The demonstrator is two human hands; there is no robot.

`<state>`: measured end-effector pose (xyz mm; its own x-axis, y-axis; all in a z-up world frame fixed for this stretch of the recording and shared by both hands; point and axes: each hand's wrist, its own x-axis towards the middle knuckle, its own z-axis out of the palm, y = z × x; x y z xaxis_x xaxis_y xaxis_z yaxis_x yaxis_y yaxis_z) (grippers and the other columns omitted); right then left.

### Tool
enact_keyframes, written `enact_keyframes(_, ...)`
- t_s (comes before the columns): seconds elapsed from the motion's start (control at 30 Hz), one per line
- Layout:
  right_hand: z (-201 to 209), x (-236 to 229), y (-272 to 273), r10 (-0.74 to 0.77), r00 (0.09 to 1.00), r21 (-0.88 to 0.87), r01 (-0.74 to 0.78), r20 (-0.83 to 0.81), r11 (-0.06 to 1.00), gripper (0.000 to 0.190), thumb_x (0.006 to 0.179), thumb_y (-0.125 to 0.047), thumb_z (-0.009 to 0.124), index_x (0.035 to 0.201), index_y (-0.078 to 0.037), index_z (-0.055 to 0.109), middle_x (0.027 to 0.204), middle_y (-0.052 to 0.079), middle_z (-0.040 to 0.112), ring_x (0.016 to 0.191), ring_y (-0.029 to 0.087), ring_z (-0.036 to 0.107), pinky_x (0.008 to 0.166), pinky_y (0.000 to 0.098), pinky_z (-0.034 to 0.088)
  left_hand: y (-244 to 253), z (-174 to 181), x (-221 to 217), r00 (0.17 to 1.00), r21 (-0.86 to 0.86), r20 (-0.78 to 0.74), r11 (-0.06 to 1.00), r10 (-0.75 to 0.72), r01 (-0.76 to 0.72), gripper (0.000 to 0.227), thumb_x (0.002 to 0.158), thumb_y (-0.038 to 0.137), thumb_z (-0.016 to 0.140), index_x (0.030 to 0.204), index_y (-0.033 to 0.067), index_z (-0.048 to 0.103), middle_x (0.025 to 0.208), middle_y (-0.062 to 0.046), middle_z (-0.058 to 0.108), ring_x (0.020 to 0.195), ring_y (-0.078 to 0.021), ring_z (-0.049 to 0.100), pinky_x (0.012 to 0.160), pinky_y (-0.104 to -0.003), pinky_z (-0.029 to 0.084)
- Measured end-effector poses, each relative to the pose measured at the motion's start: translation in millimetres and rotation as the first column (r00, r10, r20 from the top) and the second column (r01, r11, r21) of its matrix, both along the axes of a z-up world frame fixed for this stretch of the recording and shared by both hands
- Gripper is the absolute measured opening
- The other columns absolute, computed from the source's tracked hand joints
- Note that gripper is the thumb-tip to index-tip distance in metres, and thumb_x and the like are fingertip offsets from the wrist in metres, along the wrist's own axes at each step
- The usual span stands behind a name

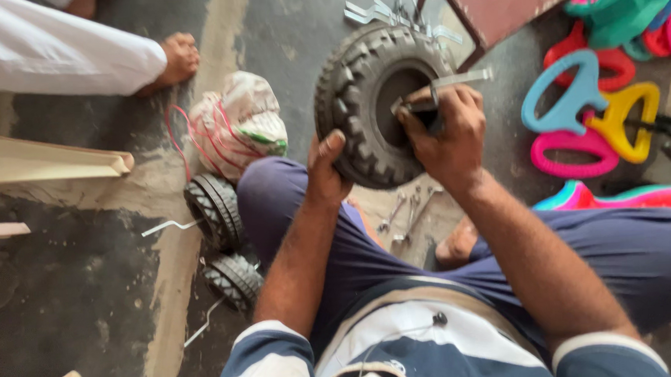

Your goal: The person sits on the floor and assembles small toy wheels by inserting metal rods into the wheel hubs. They handle multiple wheels, using a metal rod to secure the axle, and place the finished wheels aside.

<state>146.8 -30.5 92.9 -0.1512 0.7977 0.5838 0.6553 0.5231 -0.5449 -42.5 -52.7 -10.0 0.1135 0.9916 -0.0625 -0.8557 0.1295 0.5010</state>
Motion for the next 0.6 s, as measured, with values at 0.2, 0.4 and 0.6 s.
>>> enact_keyframes(0.2, -65, 41, 36, 0.193, 0.828, -0.156, -0.317, -0.527, 0.935, 0.032, 0.096, -0.009, 0.082, 0.117, 0.001, 0.060, 0.112, 0.009, 0.064, 0.100, 0.017, 0.059, 0.092, 0.0309, 0.049, 10, -21, 7, 0.985, -0.155, -0.088, 0.975, 0.147, -0.159, 0.050, 0.097, 0.021, 0.073, 0.140, 0.0005, 0.056, 0.121, -0.009, 0.067, 0.107, -0.0203, 0.069, 0.097, -0.038, 0.057)
enact_keyframes(0.4, -256, 124, 30, -0.162, 0.981, -0.373, 0.111, -0.107, 0.921, 0.013, 0.090, -0.003, 0.076, 0.102, -0.003, 0.071, 0.096, 0.013, 0.074, 0.086, 0.027, 0.071, 0.079, 0.0368, 0.059, 16, -16, 7, 0.959, -0.122, -0.170, 0.960, 0.228, -0.251, 0.052, 0.095, 0.020, 0.076, 0.139, 0.0019, 0.056, 0.123, -0.008, 0.067, 0.110, -0.0204, 0.068, 0.098, -0.037, 0.057)
enact_keyframes(0.6, -410, 124, -48, 0.305, 0.770, -0.569, 0.090, 0.561, 0.818, 0.020, 0.081, -0.014, 0.066, 0.098, -0.017, 0.076, 0.084, 0.015, 0.070, 0.082, 0.036, 0.069, 0.069, 0.0481, 0.056, 28, -35, 19, 0.945, -0.225, -0.275, 0.944, 0.177, -0.242, 0.055, 0.089, 0.016, 0.079, 0.137, 0.0035, 0.055, 0.118, -0.006, 0.065, 0.103, -0.0178, 0.065, 0.090, -0.035, 0.056)
